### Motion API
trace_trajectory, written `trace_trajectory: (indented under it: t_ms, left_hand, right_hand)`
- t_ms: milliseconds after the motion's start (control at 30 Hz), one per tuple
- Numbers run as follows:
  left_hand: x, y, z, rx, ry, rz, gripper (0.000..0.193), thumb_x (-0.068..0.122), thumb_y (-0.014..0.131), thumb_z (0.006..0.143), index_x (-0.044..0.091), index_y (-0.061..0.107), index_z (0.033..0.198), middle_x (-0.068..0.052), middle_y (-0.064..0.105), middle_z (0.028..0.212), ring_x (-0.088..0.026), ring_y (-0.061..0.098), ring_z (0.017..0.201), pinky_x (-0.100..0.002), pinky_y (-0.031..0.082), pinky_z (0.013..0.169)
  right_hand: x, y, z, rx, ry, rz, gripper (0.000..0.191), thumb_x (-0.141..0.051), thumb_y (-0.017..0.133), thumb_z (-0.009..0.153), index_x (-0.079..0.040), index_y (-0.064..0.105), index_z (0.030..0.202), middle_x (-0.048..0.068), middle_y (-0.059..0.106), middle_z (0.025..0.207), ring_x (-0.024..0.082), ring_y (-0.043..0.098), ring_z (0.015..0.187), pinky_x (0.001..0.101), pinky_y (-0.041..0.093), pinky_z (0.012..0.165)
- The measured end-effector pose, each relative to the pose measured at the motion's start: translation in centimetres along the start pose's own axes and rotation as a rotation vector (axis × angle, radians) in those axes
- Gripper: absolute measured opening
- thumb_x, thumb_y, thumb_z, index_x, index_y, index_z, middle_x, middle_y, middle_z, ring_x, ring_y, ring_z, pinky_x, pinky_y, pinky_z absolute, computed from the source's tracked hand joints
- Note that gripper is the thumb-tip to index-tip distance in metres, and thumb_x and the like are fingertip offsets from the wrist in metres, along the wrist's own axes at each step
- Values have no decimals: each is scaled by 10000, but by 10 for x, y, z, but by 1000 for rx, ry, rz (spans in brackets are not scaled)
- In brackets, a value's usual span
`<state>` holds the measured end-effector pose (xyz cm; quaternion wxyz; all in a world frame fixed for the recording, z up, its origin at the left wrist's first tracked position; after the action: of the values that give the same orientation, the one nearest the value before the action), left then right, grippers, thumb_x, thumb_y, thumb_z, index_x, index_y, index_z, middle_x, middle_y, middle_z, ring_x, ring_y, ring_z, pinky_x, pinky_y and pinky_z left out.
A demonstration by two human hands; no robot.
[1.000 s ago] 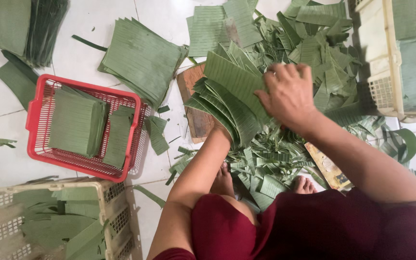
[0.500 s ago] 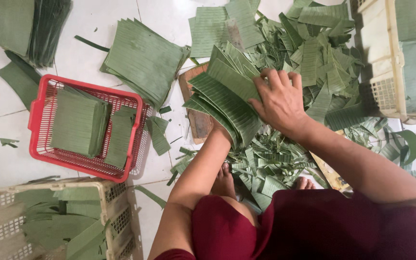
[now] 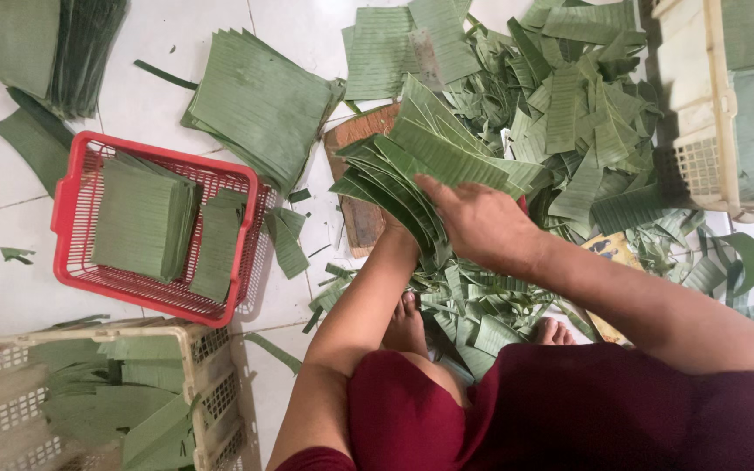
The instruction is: The person sits on the floor cutting banana leaf pieces into uniform rectangles, using a ruler as a straightedge and a utility knife on a wooden board. They stack the cut pieces, set trimmed scraps aside, and place finished stacks into plastic baskets.
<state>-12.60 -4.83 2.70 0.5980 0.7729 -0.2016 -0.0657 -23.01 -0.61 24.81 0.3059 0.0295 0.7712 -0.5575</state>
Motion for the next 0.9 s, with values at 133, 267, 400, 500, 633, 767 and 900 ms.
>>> trace_trajectory:
  t_ms: [133,267,400,500,633,767,900]
  left_hand:
    - [0,-6,0,28,13,-7,424,458,532,1070,83,633,1239,-111,669,1174,-268,639,1081,-394,545,942]
    - [0,-8,-1,37,18,-11,423,458,531,1071,84,632,1242,-110,668,1177,-268,638,1084,-395,545,944]
    - [1,-7,-2,37,20,-19,423,458,531,1072,86,631,1245,-110,668,1180,-269,637,1086,-396,544,946]
    - [1,-4,-2,34,17,-17,422,458,530,1073,87,630,1247,-110,667,1183,-269,636,1088,-397,544,948]
    - [0,1,-3,19,2,-19,422,458,529,1075,88,630,1250,-109,666,1186,-269,634,1091,-398,543,950]
    - [-2,4,-5,4,-14,-20,422,459,528,1076,89,629,1252,-109,665,1189,-270,633,1093,-398,543,952]
    - [-4,6,-4,-9,-19,-21,421,459,527,1077,90,628,1255,-108,664,1192,-270,632,1096,-399,542,954]
  right_hand:
    - [19,-16,7,123,89,29,517,-194,570,982,-14,444,1451,250,651,1151,425,701,879,507,584,756]
    - [14,-14,5,161,-93,112,403,-290,657,986,-62,595,1312,226,659,1117,412,699,982,474,576,876]
    - [8,-9,4,109,-69,112,549,-340,719,916,-18,560,1331,243,642,1155,435,681,976,486,555,825]
    - [8,-16,6,93,-15,104,631,-361,750,854,-9,540,1334,244,641,1151,442,670,974,501,546,816]
    - [8,-27,5,92,-7,228,516,-193,600,920,-37,522,1406,216,672,1142,405,698,990,482,555,898]
    - [6,-29,4,166,1,13,386,-203,609,939,-93,628,1309,199,636,1237,422,685,977,496,559,798]
    - [4,-25,8,210,-30,-142,384,-358,711,886,-64,688,1133,204,561,1272,390,674,1025,482,572,765]
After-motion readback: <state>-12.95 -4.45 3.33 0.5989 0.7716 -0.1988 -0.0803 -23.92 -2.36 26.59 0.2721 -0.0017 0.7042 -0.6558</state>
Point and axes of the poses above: each hand's wrist, its own z-axis towards the middle knuckle, its own y-axis out of the palm, x = y × z, the point moved 5 cm from there along z, towards the middle knuckle
